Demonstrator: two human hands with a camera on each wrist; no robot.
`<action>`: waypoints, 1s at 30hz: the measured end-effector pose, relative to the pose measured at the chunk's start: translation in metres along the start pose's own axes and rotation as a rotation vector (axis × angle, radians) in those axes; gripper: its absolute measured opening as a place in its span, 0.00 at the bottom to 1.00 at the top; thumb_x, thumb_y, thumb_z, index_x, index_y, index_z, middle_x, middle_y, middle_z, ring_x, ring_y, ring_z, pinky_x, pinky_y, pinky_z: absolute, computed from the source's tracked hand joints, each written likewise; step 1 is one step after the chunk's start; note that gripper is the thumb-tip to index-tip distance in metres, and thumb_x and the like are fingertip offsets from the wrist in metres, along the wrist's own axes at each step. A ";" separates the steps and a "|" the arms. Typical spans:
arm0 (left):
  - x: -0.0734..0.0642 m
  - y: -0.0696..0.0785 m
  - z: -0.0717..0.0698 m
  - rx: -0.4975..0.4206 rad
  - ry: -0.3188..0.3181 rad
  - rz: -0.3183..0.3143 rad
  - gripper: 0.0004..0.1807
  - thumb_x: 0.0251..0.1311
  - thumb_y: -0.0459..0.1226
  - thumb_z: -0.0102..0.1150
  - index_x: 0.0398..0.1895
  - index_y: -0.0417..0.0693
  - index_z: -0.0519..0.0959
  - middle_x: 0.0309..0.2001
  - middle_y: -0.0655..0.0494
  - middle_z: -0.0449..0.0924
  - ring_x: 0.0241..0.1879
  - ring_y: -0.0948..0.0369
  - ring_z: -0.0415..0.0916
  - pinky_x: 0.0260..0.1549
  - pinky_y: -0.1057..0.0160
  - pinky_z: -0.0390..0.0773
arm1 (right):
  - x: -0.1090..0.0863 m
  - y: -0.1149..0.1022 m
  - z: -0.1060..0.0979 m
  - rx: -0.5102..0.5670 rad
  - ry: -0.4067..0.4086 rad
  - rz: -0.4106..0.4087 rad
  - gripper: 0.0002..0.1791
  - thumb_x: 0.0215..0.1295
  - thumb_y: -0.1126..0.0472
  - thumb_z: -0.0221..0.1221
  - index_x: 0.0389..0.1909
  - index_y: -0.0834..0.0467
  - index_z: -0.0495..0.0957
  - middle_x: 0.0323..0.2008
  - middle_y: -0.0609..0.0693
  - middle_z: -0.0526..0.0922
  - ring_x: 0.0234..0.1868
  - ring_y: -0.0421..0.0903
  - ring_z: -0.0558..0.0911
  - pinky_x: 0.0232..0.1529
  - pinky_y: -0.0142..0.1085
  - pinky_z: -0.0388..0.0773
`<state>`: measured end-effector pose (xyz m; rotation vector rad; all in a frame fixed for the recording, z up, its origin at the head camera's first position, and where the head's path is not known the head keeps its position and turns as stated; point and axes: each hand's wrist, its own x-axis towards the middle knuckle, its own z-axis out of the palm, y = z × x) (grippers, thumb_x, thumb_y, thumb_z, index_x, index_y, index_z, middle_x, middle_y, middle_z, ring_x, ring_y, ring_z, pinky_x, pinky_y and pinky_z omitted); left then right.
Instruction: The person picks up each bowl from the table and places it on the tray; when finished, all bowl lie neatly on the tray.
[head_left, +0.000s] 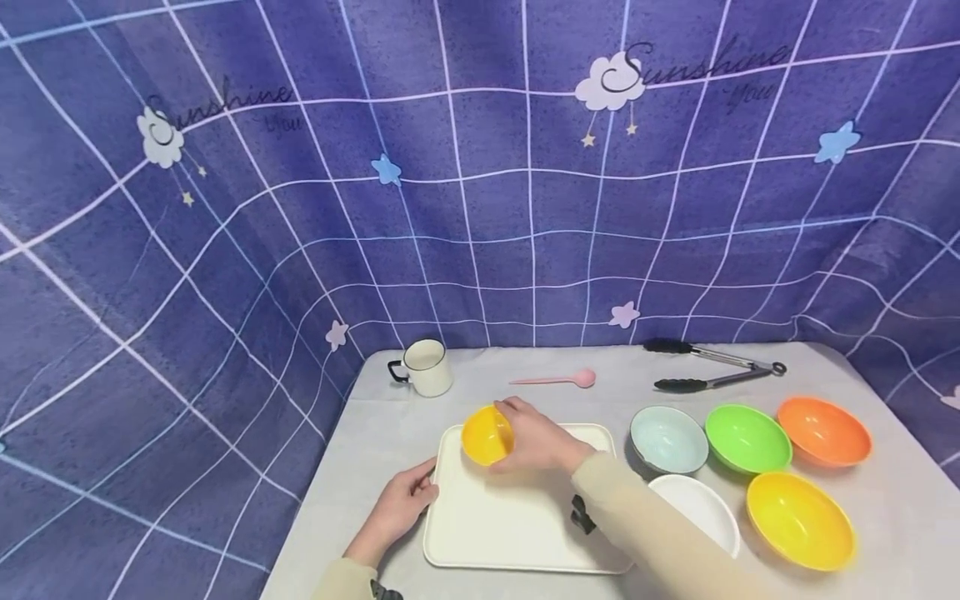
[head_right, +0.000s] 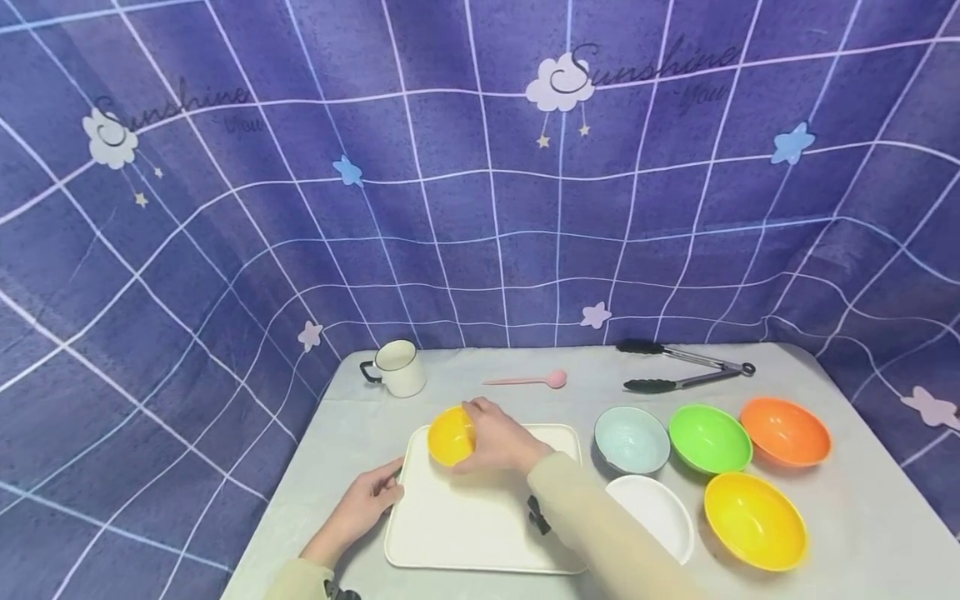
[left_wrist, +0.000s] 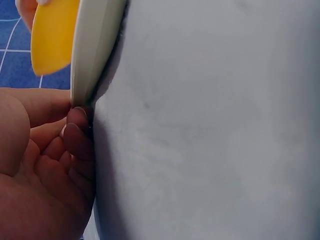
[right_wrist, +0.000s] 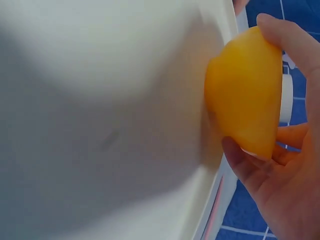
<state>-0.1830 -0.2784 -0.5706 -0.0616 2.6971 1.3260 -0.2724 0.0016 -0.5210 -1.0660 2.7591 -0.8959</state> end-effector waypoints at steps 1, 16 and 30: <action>-0.001 -0.002 0.000 -0.006 0.005 0.000 0.30 0.71 0.37 0.62 0.75 0.46 0.72 0.32 0.56 0.73 0.29 0.59 0.67 0.26 0.64 0.69 | 0.004 -0.004 0.003 0.003 -0.003 0.001 0.63 0.45 0.40 0.81 0.75 0.69 0.64 0.66 0.59 0.72 0.65 0.54 0.74 0.68 0.45 0.71; -0.017 -0.010 -0.001 -0.025 0.063 -0.029 0.30 0.67 0.33 0.63 0.73 0.39 0.74 0.31 0.56 0.72 0.27 0.60 0.67 0.22 0.66 0.67 | 0.032 -0.040 0.033 -0.062 -0.065 0.002 0.65 0.48 0.37 0.79 0.78 0.67 0.58 0.75 0.60 0.65 0.75 0.55 0.66 0.73 0.42 0.62; 0.003 -0.002 0.003 0.002 0.027 0.013 0.30 0.68 0.34 0.63 0.73 0.40 0.73 0.31 0.57 0.73 0.27 0.61 0.68 0.23 0.66 0.68 | 0.005 -0.013 -0.005 -0.043 0.009 0.012 0.67 0.47 0.30 0.76 0.80 0.63 0.60 0.78 0.57 0.63 0.77 0.54 0.63 0.74 0.48 0.61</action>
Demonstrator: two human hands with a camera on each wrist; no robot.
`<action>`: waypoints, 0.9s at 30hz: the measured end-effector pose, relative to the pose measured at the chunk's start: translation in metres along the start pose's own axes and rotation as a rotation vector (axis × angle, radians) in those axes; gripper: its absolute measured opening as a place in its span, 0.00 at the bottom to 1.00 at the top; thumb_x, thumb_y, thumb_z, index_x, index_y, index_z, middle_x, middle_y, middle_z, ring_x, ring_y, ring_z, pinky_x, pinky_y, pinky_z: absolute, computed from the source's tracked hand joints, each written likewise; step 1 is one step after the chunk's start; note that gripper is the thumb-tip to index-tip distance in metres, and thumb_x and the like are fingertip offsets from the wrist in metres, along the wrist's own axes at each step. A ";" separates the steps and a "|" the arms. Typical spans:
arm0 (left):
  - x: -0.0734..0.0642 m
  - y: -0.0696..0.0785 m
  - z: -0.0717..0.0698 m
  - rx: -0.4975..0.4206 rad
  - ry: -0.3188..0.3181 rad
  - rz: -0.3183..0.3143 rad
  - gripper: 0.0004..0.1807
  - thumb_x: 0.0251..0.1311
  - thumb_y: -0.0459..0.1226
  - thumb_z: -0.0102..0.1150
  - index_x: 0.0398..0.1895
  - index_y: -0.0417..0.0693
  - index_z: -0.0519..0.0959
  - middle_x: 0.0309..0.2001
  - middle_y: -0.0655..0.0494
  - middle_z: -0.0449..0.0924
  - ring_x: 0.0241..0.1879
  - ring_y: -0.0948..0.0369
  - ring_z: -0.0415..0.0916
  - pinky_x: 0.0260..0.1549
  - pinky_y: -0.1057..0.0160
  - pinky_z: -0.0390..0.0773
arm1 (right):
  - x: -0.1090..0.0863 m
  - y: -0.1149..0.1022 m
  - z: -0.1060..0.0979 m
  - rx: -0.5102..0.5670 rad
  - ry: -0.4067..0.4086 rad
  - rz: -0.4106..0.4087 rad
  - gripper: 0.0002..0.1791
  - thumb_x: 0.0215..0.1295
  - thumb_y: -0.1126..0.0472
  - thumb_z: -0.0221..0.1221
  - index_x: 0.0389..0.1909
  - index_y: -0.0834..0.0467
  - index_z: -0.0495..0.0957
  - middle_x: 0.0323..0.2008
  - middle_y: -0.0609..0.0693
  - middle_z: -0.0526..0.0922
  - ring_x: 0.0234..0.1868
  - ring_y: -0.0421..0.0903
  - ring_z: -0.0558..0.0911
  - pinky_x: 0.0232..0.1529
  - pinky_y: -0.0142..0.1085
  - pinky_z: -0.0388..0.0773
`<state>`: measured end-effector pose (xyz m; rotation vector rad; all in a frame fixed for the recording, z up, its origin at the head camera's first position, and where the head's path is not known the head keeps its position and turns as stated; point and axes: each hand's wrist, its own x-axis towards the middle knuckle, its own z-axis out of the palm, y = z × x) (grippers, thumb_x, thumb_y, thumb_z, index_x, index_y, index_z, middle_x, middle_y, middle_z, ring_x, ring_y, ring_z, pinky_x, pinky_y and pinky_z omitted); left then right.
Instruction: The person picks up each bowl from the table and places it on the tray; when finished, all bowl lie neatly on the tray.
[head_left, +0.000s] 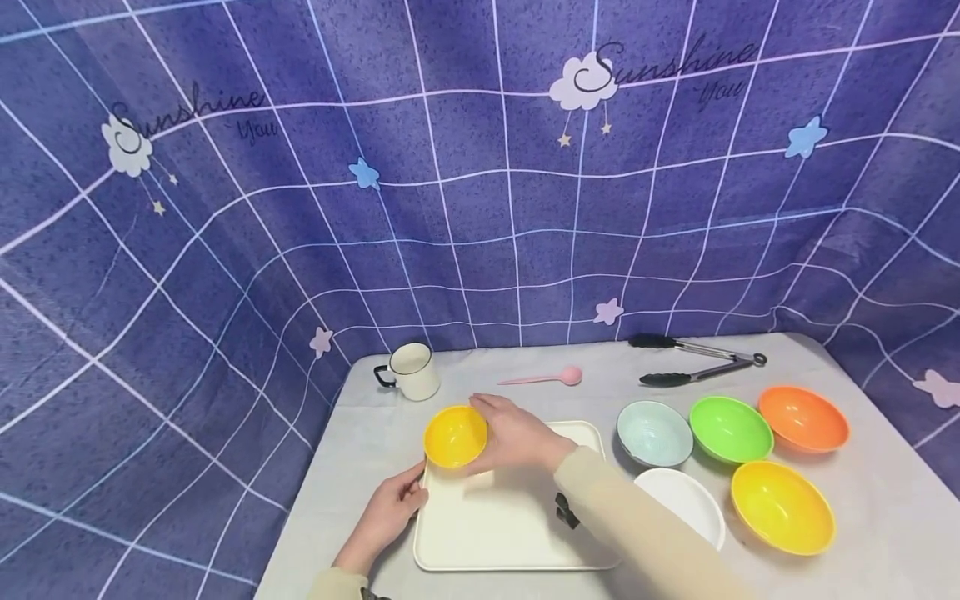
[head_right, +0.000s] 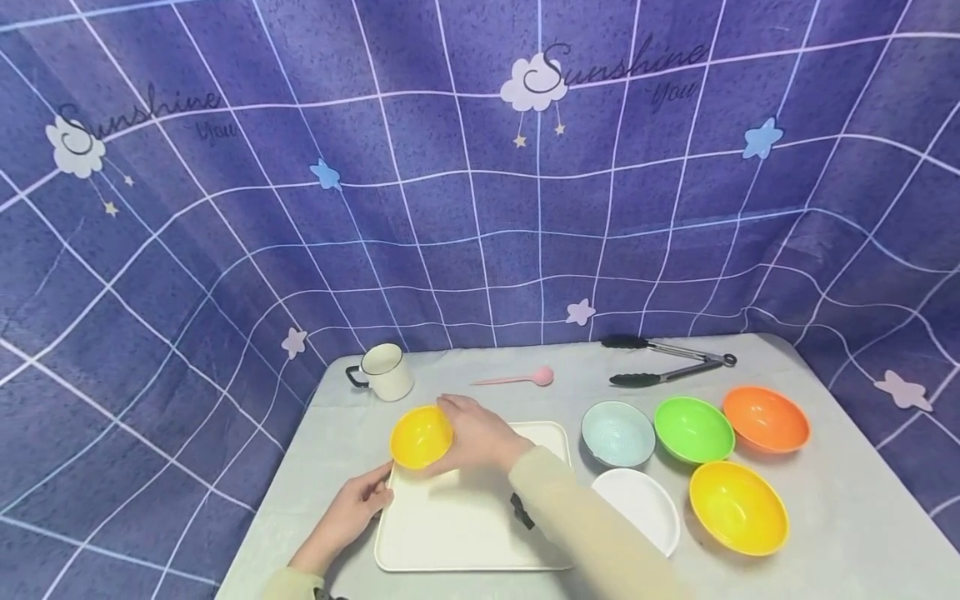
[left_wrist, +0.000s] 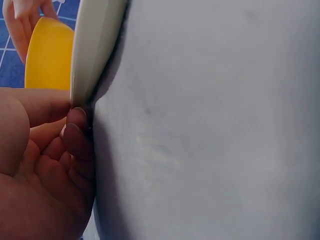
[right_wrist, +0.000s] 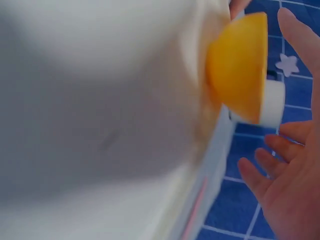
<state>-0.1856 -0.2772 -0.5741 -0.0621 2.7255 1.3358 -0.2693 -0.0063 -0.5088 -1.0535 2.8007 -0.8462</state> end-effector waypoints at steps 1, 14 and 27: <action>0.000 0.000 0.000 0.004 0.003 -0.005 0.30 0.68 0.34 0.63 0.73 0.41 0.73 0.31 0.57 0.74 0.27 0.61 0.68 0.23 0.66 0.68 | -0.004 0.003 -0.005 -0.010 0.005 -0.011 0.66 0.48 0.29 0.75 0.79 0.63 0.60 0.77 0.56 0.64 0.77 0.54 0.63 0.73 0.48 0.61; -0.003 0.003 -0.001 0.020 0.013 -0.021 0.30 0.68 0.34 0.63 0.73 0.41 0.73 0.31 0.57 0.73 0.28 0.60 0.67 0.23 0.66 0.67 | -0.076 0.058 -0.089 -0.076 0.091 -0.103 0.56 0.55 0.32 0.73 0.77 0.61 0.67 0.74 0.56 0.69 0.75 0.57 0.65 0.73 0.55 0.61; -0.003 0.004 -0.002 0.011 -0.026 -0.021 0.31 0.70 0.37 0.62 0.75 0.40 0.70 0.32 0.56 0.71 0.31 0.59 0.67 0.25 0.64 0.67 | -0.172 0.133 -0.145 -0.122 0.210 0.073 0.53 0.54 0.35 0.75 0.75 0.60 0.69 0.72 0.61 0.70 0.72 0.65 0.67 0.65 0.67 0.64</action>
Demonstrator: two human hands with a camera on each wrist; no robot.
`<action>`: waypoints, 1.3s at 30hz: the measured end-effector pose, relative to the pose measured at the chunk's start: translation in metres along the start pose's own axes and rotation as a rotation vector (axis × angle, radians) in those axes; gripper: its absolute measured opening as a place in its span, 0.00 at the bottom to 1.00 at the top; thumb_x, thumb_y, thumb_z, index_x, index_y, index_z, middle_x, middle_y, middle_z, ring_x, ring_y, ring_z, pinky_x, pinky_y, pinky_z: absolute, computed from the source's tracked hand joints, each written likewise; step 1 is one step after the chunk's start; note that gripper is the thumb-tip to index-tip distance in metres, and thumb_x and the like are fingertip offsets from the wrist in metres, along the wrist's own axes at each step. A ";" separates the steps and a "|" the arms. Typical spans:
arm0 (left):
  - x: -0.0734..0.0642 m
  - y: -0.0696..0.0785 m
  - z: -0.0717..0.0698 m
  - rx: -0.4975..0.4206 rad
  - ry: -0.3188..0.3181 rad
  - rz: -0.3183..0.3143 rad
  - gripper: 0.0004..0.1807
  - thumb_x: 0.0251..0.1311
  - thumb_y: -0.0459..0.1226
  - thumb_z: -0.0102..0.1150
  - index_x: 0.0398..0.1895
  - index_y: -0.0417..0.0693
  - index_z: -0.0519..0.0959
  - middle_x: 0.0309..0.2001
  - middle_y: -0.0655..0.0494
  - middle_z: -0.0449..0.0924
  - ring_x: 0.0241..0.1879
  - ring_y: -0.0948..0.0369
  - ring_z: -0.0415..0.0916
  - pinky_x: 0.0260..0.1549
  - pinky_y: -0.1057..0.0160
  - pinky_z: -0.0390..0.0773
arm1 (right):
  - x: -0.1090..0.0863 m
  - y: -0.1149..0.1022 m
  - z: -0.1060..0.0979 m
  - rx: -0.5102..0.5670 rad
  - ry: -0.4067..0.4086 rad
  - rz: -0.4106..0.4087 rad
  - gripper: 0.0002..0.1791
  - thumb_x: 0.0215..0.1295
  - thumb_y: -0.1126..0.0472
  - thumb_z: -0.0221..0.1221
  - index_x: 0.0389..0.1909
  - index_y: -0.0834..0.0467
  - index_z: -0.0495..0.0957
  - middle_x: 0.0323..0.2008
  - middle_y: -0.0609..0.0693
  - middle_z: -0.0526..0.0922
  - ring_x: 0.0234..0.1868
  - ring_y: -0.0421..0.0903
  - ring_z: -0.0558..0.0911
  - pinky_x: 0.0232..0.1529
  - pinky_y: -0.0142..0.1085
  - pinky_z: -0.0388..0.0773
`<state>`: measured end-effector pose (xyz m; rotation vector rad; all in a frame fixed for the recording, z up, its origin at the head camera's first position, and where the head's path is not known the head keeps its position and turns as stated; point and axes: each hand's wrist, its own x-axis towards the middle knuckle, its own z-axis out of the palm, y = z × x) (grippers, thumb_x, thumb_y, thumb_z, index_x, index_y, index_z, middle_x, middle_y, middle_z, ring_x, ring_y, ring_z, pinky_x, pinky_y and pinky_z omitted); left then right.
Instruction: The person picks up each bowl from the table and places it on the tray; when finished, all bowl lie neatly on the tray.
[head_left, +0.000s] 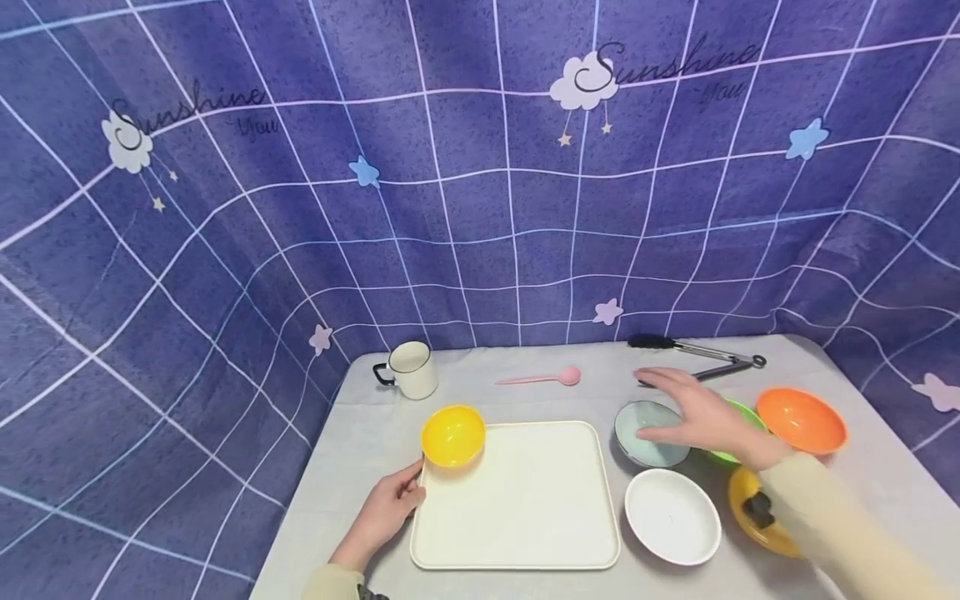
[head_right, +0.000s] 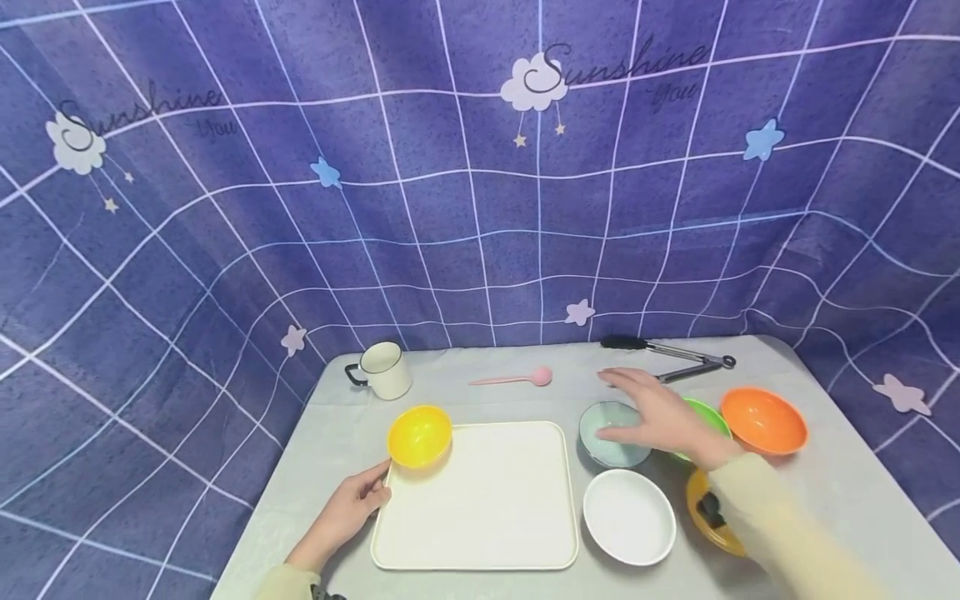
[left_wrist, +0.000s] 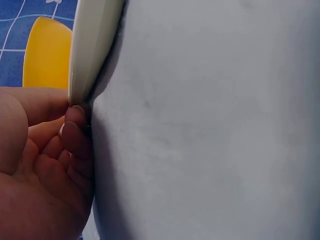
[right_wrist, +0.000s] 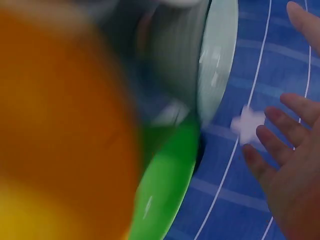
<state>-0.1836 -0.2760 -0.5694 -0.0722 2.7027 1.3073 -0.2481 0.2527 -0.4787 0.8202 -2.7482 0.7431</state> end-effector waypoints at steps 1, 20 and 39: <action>0.001 0.000 0.000 -0.002 -0.005 0.000 0.31 0.70 0.37 0.62 0.75 0.40 0.70 0.32 0.56 0.71 0.32 0.59 0.67 0.26 0.64 0.67 | -0.007 0.008 -0.006 -0.012 0.008 0.020 0.53 0.55 0.35 0.75 0.75 0.60 0.69 0.72 0.62 0.70 0.71 0.66 0.67 0.64 0.68 0.65; -0.001 0.001 -0.002 -0.029 -0.002 0.007 0.30 0.71 0.35 0.61 0.75 0.41 0.71 0.32 0.56 0.71 0.31 0.59 0.67 0.27 0.64 0.67 | -0.113 0.132 -0.055 -0.130 0.139 0.178 0.55 0.38 0.49 0.84 0.65 0.73 0.71 0.63 0.75 0.70 0.61 0.74 0.67 0.69 0.68 0.55; 0.000 -0.003 0.000 -0.054 -0.005 0.008 0.30 0.71 0.35 0.61 0.75 0.41 0.71 0.33 0.55 0.71 0.31 0.59 0.67 0.26 0.65 0.68 | -0.126 0.157 -0.046 -0.111 0.090 0.272 0.62 0.36 0.48 0.85 0.65 0.82 0.64 0.57 0.80 0.67 0.51 0.77 0.72 0.48 0.71 0.71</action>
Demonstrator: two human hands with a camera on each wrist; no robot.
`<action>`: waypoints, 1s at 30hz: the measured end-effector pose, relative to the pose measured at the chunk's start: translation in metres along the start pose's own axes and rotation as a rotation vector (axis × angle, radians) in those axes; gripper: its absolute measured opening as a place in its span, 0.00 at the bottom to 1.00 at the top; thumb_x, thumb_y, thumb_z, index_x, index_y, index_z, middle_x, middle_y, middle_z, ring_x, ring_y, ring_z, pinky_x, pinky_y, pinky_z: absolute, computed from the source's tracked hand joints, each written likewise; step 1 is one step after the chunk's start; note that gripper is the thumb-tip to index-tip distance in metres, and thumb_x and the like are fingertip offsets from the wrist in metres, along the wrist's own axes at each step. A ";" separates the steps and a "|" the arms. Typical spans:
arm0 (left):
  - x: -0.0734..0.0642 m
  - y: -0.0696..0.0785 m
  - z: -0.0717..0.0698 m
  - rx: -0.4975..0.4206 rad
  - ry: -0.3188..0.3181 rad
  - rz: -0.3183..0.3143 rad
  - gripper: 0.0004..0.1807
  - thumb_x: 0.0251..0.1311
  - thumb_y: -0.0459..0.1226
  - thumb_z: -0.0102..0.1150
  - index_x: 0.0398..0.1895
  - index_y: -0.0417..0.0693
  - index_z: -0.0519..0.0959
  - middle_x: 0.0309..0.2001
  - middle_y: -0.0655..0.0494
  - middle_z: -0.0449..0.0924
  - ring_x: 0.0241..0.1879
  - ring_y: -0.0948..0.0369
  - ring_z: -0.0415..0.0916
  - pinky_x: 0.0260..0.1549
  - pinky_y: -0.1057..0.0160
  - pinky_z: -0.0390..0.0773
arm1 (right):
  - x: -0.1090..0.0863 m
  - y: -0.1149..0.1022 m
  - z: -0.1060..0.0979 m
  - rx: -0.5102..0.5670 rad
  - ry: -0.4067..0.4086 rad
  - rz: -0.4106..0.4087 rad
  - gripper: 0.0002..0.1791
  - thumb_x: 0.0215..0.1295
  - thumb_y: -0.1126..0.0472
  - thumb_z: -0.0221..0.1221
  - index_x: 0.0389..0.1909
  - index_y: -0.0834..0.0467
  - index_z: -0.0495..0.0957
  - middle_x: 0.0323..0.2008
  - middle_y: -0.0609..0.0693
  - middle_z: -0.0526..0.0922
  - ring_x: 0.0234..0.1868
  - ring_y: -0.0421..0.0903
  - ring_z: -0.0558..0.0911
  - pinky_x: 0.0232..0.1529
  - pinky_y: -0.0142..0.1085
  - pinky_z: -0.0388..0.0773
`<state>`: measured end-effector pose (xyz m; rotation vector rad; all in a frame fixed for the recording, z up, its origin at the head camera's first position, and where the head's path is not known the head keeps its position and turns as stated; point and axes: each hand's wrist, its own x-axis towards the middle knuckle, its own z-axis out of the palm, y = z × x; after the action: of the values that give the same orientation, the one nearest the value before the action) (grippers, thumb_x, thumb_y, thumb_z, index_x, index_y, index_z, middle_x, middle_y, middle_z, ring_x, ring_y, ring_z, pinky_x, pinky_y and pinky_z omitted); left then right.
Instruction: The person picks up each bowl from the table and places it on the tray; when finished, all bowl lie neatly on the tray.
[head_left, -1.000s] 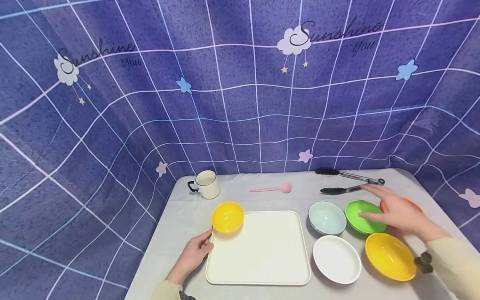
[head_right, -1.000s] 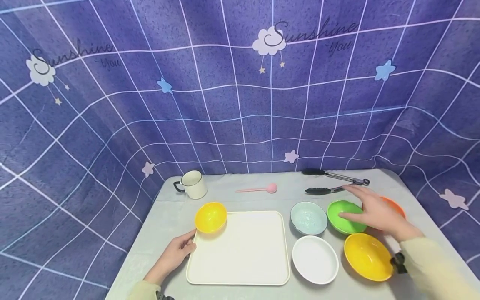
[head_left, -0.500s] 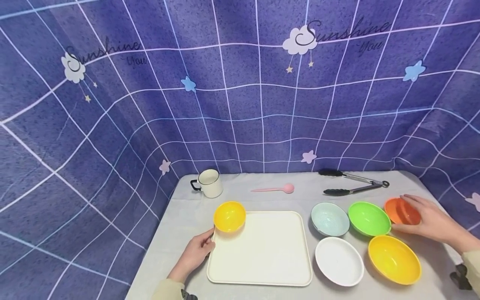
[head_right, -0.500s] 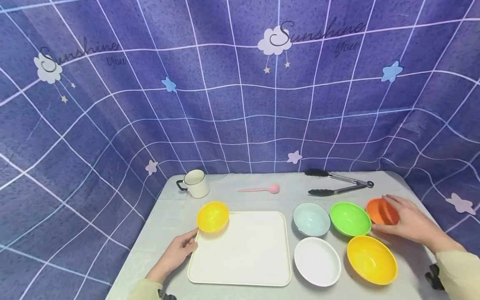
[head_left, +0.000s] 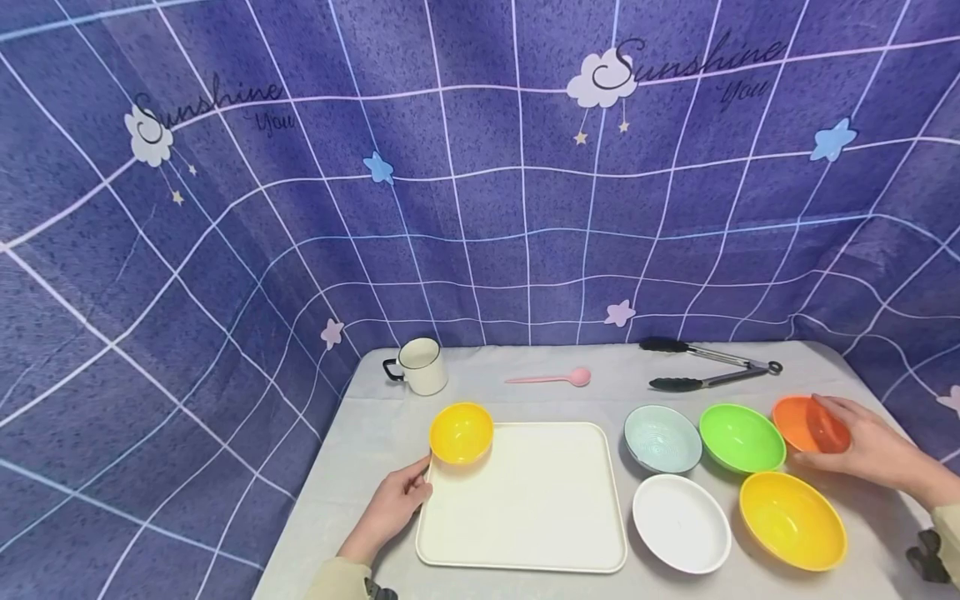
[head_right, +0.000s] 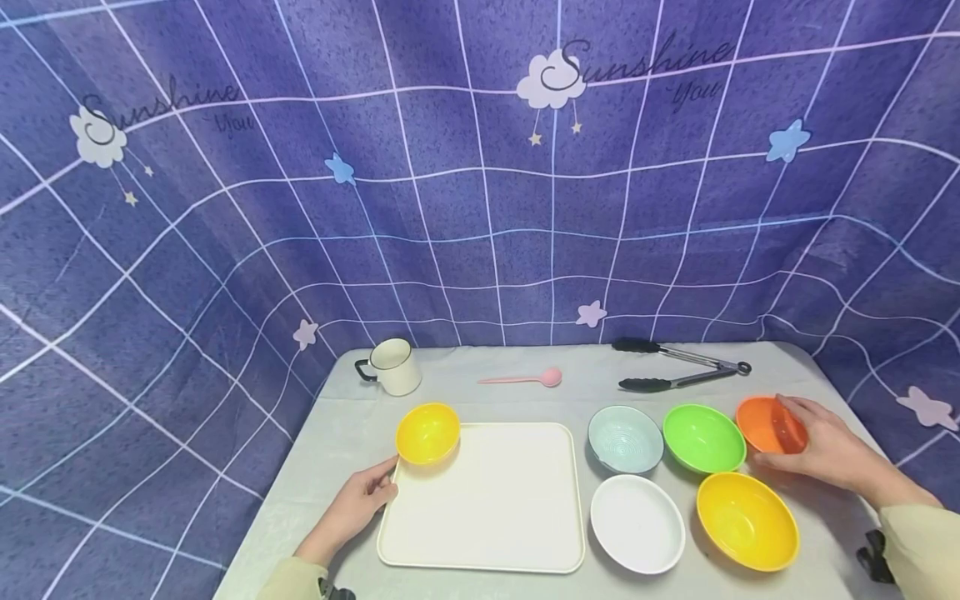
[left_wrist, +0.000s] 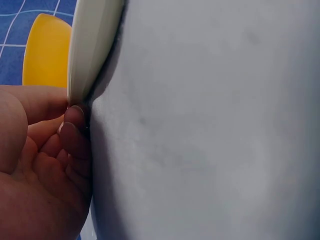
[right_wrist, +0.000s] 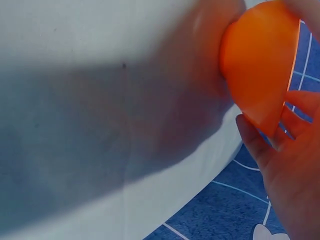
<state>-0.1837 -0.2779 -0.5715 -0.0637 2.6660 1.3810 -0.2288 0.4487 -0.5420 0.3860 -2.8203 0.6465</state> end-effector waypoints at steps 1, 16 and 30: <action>0.000 0.000 0.000 0.001 0.000 -0.002 0.30 0.71 0.35 0.61 0.75 0.41 0.71 0.33 0.56 0.71 0.31 0.59 0.67 0.26 0.65 0.68 | 0.000 0.000 0.000 -0.004 0.001 0.002 0.62 0.36 0.48 0.85 0.64 0.82 0.65 0.56 0.80 0.67 0.50 0.77 0.73 0.46 0.71 0.72; -0.001 0.005 -0.001 0.010 -0.004 -0.005 0.31 0.72 0.36 0.61 0.76 0.41 0.70 0.32 0.56 0.70 0.31 0.59 0.66 0.26 0.64 0.67 | -0.002 -0.007 -0.018 -0.038 -0.001 0.051 0.59 0.38 0.50 0.84 0.62 0.84 0.66 0.56 0.81 0.66 0.47 0.76 0.74 0.42 0.65 0.74; 0.000 0.002 0.000 0.012 -0.006 -0.014 0.30 0.72 0.36 0.61 0.76 0.43 0.70 0.30 0.56 0.70 0.32 0.59 0.68 0.30 0.63 0.69 | -0.003 -0.019 -0.039 -0.089 0.038 0.051 0.62 0.34 0.46 0.85 0.62 0.81 0.66 0.56 0.79 0.66 0.48 0.76 0.73 0.44 0.73 0.74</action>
<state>-0.1841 -0.2764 -0.5699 -0.0767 2.6635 1.3594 -0.2138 0.4506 -0.5011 0.2835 -2.8188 0.5301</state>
